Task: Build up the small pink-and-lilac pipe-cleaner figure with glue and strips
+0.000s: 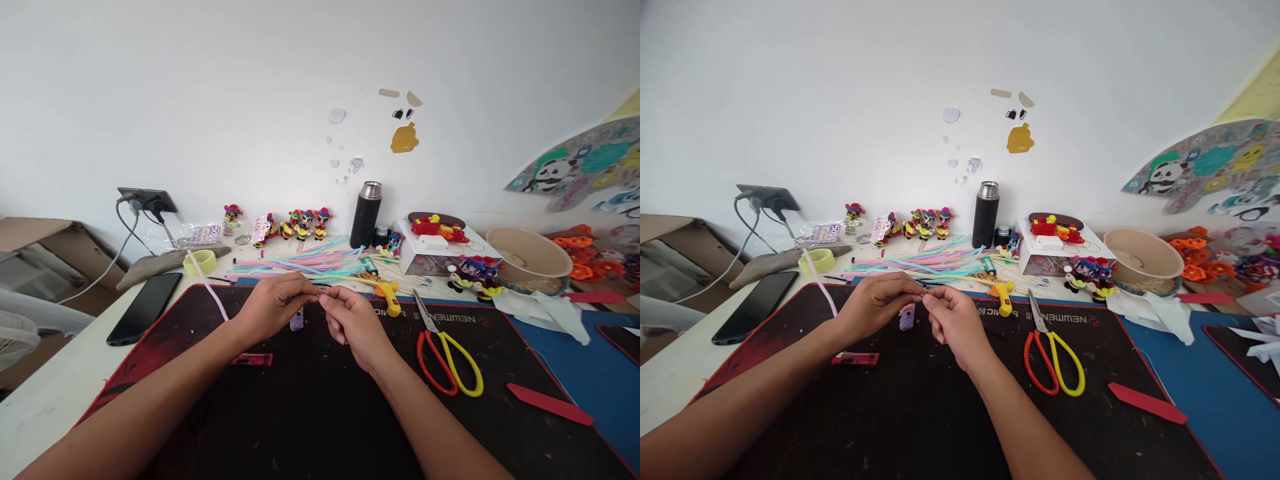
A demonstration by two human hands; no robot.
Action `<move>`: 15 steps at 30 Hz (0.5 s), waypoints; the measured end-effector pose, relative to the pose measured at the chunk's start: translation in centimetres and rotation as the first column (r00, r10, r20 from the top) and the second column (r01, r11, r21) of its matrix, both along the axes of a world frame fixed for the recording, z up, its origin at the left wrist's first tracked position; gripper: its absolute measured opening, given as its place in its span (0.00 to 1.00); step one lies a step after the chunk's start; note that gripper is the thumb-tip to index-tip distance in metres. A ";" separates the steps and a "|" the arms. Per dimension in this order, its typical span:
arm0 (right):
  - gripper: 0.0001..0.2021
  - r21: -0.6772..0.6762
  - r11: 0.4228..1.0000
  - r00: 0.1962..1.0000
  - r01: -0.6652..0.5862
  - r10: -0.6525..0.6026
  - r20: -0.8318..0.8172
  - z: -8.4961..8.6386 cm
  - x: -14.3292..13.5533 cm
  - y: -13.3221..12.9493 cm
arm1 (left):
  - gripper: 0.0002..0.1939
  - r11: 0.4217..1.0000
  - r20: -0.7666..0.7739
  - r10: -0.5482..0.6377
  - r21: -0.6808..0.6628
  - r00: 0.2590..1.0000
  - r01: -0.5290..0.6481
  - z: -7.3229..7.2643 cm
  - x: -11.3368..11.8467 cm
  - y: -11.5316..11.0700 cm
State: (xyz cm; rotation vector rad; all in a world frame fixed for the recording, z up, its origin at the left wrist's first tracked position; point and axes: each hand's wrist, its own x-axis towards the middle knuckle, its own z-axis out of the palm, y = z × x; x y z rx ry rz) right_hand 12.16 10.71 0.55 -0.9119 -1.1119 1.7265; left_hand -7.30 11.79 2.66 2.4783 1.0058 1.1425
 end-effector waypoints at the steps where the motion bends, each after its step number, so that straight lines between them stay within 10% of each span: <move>1: 0.18 0.000 1.000 1.000 0.001 -0.001 0.001 0.0 0.0 0.0 | 0.08 1.000 0.005 0.001 -0.001 1.000 -0.001 0.0 0.0 0.0; 15: 0.17 0.001 1.000 1.000 0.008 -0.008 0.018 -0.2 0.0 0.0 | 0.06 1.000 -0.022 0.001 -0.029 1.000 -0.002 0.0 -0.2 0.0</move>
